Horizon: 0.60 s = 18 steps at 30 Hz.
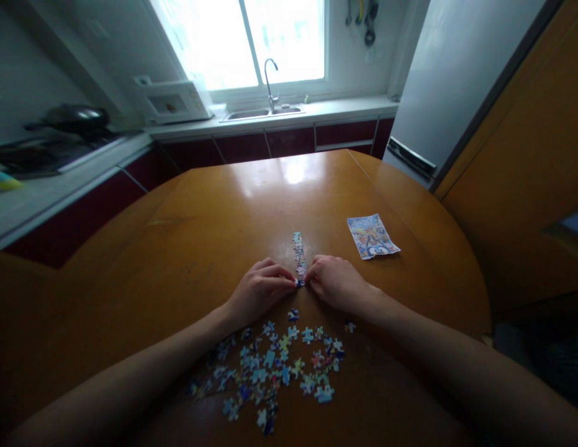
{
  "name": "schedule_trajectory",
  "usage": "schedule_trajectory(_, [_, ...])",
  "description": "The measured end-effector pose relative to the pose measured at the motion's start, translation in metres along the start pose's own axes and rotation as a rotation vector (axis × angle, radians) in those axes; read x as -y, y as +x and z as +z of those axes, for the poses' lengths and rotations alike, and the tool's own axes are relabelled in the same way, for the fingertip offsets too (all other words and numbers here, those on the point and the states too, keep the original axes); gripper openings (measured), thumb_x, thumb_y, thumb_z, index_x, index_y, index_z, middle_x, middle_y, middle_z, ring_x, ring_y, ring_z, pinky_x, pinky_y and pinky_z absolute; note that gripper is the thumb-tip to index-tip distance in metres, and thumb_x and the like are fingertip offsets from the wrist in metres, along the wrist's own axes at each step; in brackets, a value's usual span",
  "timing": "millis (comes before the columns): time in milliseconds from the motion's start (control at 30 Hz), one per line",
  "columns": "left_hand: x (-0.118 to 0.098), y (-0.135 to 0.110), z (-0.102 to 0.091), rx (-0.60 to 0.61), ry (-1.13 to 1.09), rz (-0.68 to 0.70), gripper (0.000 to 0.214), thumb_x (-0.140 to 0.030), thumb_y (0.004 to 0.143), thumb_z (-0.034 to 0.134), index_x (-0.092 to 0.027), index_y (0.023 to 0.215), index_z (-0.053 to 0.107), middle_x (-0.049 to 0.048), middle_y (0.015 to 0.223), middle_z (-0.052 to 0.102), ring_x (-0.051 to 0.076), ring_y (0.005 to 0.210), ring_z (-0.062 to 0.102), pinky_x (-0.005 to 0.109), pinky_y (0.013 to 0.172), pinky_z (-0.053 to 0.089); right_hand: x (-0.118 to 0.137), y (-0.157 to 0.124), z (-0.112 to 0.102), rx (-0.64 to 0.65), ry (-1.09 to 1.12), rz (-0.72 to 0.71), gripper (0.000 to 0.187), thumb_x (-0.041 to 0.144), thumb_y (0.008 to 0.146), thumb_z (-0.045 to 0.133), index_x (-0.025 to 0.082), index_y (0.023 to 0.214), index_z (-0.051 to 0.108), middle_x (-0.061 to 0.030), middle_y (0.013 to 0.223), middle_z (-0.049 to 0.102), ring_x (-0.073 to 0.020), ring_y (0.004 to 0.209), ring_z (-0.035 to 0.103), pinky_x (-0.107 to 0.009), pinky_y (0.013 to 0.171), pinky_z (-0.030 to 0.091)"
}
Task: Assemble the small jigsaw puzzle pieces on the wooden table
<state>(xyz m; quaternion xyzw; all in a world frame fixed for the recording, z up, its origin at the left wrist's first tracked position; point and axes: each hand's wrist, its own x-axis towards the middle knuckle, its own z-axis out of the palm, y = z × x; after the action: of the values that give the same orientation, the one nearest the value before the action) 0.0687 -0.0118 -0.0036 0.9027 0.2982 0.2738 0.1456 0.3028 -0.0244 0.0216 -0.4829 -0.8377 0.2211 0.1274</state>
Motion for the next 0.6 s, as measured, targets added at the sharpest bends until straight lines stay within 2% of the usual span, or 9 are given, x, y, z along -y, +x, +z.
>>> schedule_trajectory(200, [-0.0009,-0.0013,-0.0005,-0.012,0.012,0.013,0.013,-0.026,0.095,0.064,-0.028,0.093,0.077,-0.0004,0.095,0.073,0.017,0.087,0.059,0.033,0.082,0.049,-0.0007,0.0,0.0005,-0.005,0.009,-0.004,0.022,0.019,0.089,0.061,0.026,0.095,0.081,-0.0063,0.095,0.071,-0.018,0.082,0.064,-0.03,0.074,0.045])
schedule_trajectory(367, [0.001,-0.0026,0.0001,-0.019,0.047,0.051,0.015,-0.024,0.095,0.064,-0.03,0.099,0.077,0.0003,0.097,0.071,0.017,0.089,0.057,0.032,0.081,0.049,-0.0006,-0.0002,0.0002,0.0,-0.005,-0.004,0.023,0.019,0.09,0.06,0.027,0.095,0.08,-0.0054,0.095,0.071,-0.017,0.082,0.065,-0.028,0.075,0.045])
schedule_trajectory(600, [-0.0002,-0.002,-0.0004,-0.007,0.082,0.054,0.016,-0.023,0.096,0.062,-0.029,0.097,0.077,0.0007,0.095,0.071,0.017,0.088,0.057,0.033,0.08,0.05,-0.0004,-0.0002,-0.0008,0.004,-0.014,0.002,0.024,0.018,0.089,0.06,0.028,0.097,0.081,-0.005,0.097,0.072,-0.0168,0.083,0.065,-0.029,0.076,0.046])
